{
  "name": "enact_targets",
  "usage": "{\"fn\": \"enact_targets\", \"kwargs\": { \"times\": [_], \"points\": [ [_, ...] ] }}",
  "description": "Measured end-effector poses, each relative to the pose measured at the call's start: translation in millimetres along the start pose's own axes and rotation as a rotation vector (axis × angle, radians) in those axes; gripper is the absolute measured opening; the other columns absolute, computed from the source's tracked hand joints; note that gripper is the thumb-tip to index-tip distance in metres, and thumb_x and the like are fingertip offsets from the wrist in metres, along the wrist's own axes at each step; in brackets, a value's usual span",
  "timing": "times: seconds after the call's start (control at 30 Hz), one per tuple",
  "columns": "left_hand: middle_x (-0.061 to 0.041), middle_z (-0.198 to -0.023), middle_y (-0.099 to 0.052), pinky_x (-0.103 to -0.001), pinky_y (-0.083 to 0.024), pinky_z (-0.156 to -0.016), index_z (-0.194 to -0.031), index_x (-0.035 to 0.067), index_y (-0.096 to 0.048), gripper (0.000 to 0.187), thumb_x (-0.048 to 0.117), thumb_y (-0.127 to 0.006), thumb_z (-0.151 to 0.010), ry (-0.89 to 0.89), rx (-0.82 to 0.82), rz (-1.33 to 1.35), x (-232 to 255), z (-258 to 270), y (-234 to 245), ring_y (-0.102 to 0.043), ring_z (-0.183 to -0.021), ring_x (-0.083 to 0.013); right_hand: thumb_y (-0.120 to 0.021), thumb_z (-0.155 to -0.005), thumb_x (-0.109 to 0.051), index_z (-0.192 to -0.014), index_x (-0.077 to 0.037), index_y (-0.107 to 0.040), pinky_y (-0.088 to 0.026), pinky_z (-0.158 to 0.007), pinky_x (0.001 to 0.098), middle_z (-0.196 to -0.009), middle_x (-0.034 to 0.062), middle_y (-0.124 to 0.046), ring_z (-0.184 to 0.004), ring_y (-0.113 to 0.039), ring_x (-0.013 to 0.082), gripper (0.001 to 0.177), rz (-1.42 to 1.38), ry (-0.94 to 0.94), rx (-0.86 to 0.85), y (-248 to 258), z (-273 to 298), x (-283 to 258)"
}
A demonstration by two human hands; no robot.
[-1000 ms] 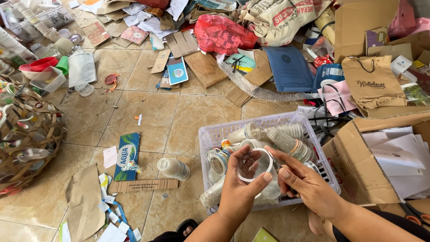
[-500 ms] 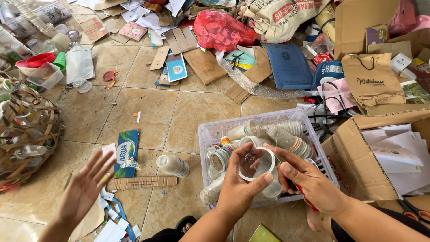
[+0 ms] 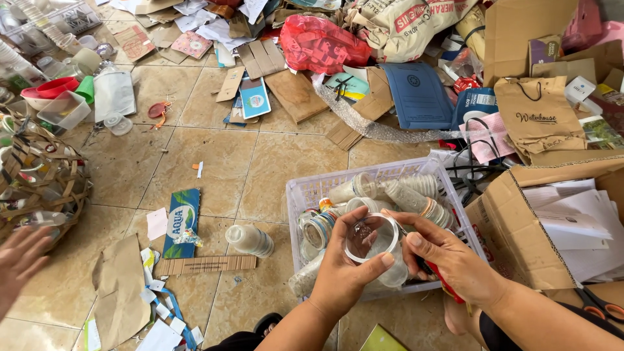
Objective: Cutting and sorting plastic cups in a cluttered recycling area.
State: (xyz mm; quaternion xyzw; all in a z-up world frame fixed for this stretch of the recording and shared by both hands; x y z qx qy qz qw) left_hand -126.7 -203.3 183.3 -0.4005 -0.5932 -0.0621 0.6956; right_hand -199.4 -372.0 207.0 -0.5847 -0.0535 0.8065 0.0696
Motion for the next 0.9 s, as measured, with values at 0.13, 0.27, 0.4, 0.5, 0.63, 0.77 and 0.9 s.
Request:
{"fn": "enact_targets", "kwargs": {
  "times": [0.13,0.27,0.4,0.5,0.63,0.77,0.9],
  "points": [
    [-0.013,-0.141,-0.055,-0.039,-0.032,-0.124,-0.151,0.003,-0.036,0.087,0.012,-0.083,-0.079,0.008,-0.021,0.010,-0.5,-1.1,-0.8,-0.051,-0.139,-0.0222,-0.052,-0.098,-0.038,-0.150,-0.016,-0.054,-0.040,-0.056,0.0262,-0.070,0.0032,-0.054,-0.066,-0.051,0.0120,0.057,-0.069,-0.019,-0.022,2.8,-0.7,2.2],
    [-0.013,-0.141,-0.055,-0.040,-0.032,-0.124,-0.151,0.003,-0.035,0.087,0.012,-0.083,-0.079,0.015,-0.030,0.001,-2.6,-1.0,-1.5,-0.051,-0.140,-0.0226,-0.053,-0.097,-0.039,-0.148,-0.014,-0.055,-0.041,-0.056,0.0273,-0.070,0.0047,-0.056,-0.065,-0.052,0.0130,0.056,-0.064,-0.053,0.003,11.4,-4.5,12.5],
    [-0.013,-0.144,-0.053,-0.040,-0.030,-0.125,-0.152,0.003,-0.034,0.089,0.012,-0.083,-0.078,0.015,-0.046,0.021,-4.0,-0.5,-1.5,-0.049,-0.142,-0.0225,-0.053,-0.098,-0.038,-0.148,-0.015,-0.056,-0.039,-0.056,0.0262,-0.069,0.0042,-0.055,-0.065,-0.050,0.0124,0.055,-0.061,-0.044,-0.004,10.7,-4.5,12.1],
    [-0.013,-0.146,-0.052,-0.041,-0.030,-0.126,-0.152,0.002,-0.034,0.090,0.012,-0.084,-0.078,0.012,-0.069,0.031,-2.6,-0.4,-2.3,-0.048,-0.143,-0.0227,-0.053,-0.098,-0.037,-0.147,-0.014,-0.056,-0.038,-0.056,0.0259,-0.069,0.0040,-0.054,-0.064,-0.049,0.0121,0.055,-0.078,-0.049,-0.016,10.1,-4.0,9.6],
    [-0.013,-0.149,-0.050,-0.040,-0.032,-0.125,-0.154,0.004,-0.030,0.094,0.015,-0.084,-0.077,0.011,-0.058,0.046,4.0,-1.5,-4.2,-0.049,-0.142,-0.0230,-0.053,-0.097,-0.038,-0.149,-0.016,-0.056,-0.038,-0.055,0.0261,-0.069,0.0040,-0.054,-0.064,-0.048,0.0119,0.057,-0.106,-0.071,-0.001,10.2,-2.7,6.9],
    [-0.013,-0.142,-0.045,-0.043,-0.039,-0.117,-0.149,0.004,-0.028,0.096,0.014,-0.086,-0.074,-0.031,0.036,-0.036,4.1,-4.7,1.0,-0.051,-0.136,-0.0244,-0.052,-0.097,-0.039,-0.152,-0.017,-0.055,-0.039,-0.057,0.0251,-0.073,0.0028,-0.055,-0.067,-0.048,0.0108,0.059,-0.049,-0.044,0.018,7.5,-1.6,0.6],
    [-0.014,-0.146,-0.051,-0.039,-0.037,-0.117,-0.152,0.003,-0.031,0.094,0.015,-0.084,-0.076,-0.020,0.022,0.010,6.5,-7.5,4.1,-0.049,-0.137,-0.0236,-0.055,-0.098,-0.035,-0.156,-0.017,-0.049,-0.042,-0.065,0.0247,-0.080,0.0019,-0.057,-0.075,-0.052,0.0109,0.060,0.102,0.101,0.016,13.3,-4.3,4.5]
  ]
}}
Point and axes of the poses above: each hand's wrist, its own z-axis away from the middle knuckle, its own y-axis out of the back of the hand, x = y × z, the point moved 4 cm from there along -z, towards the middle knuckle
